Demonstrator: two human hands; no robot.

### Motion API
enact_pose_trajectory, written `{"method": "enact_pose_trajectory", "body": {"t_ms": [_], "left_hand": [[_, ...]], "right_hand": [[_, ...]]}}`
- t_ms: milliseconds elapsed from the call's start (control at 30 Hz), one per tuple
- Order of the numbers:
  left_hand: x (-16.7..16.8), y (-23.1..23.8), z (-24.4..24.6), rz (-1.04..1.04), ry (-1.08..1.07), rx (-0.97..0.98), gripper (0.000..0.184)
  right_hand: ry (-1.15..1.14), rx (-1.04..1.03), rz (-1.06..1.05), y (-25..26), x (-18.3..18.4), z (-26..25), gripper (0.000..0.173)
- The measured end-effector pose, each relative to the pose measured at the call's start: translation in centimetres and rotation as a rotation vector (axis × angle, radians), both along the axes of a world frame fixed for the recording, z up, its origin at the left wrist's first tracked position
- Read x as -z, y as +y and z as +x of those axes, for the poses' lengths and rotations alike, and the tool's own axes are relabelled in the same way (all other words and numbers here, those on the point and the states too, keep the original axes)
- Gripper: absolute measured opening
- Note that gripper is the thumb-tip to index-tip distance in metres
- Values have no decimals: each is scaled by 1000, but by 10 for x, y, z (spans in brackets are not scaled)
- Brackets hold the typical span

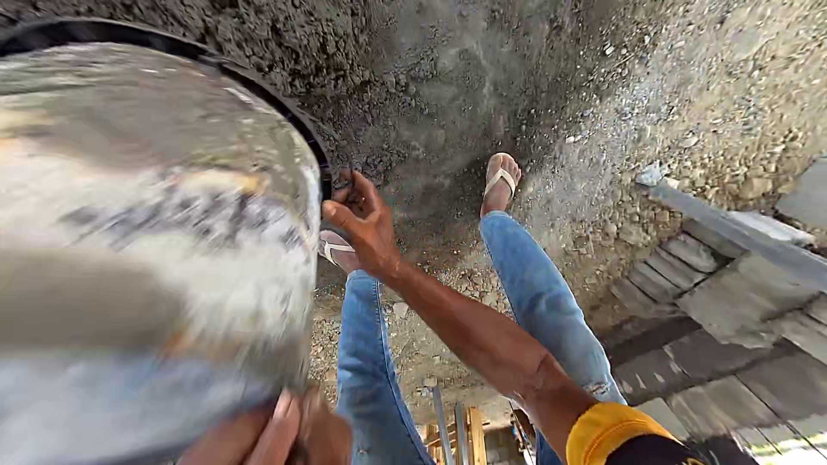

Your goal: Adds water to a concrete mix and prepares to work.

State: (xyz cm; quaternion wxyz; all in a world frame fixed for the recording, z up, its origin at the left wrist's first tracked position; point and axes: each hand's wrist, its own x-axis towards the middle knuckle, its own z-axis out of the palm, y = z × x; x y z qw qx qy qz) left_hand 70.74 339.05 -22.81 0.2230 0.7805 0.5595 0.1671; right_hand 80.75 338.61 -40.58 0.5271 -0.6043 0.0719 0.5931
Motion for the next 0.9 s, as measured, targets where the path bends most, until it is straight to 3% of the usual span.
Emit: {"method": "enact_pose_trajectory", "body": {"t_ms": [133,200,267,400,467,600,667,733,833,900], "left_hand": [[144,21,13,-226,49,151,23],[173,25,23,-352,102,250,29],[169,10,20,-389,71,199,32],[135,-13,-11,-313,-23,-6,29],[110,-30,-33,-307,-133,-160,26],[90,-45,-70,-351,-308,-663,16],[102,-53,-87,-531,-315,-970,17],[133,-66,-94,-798,-352,-1202,31],[172,-98,-94,-1253,-463,-1244,57],[173,-109,-71,-1352,-511,-1220,58]], "right_hand": [[100,175,-393,-57,113,-2,63],[153,286,-508,-64,146,4,59],[134,249,-459,-63,152,15,62],[17,38,-387,-71,104,21,64],[-110,-70,-395,-78,68,23,57],[-452,-185,-302,-63,-16,53,37],[-588,-257,-206,-47,-69,59,26],[-666,-354,-60,-40,-112,51,18],[-750,-546,76,-59,-146,34,20],[-802,-661,94,-80,-153,32,23]]}}
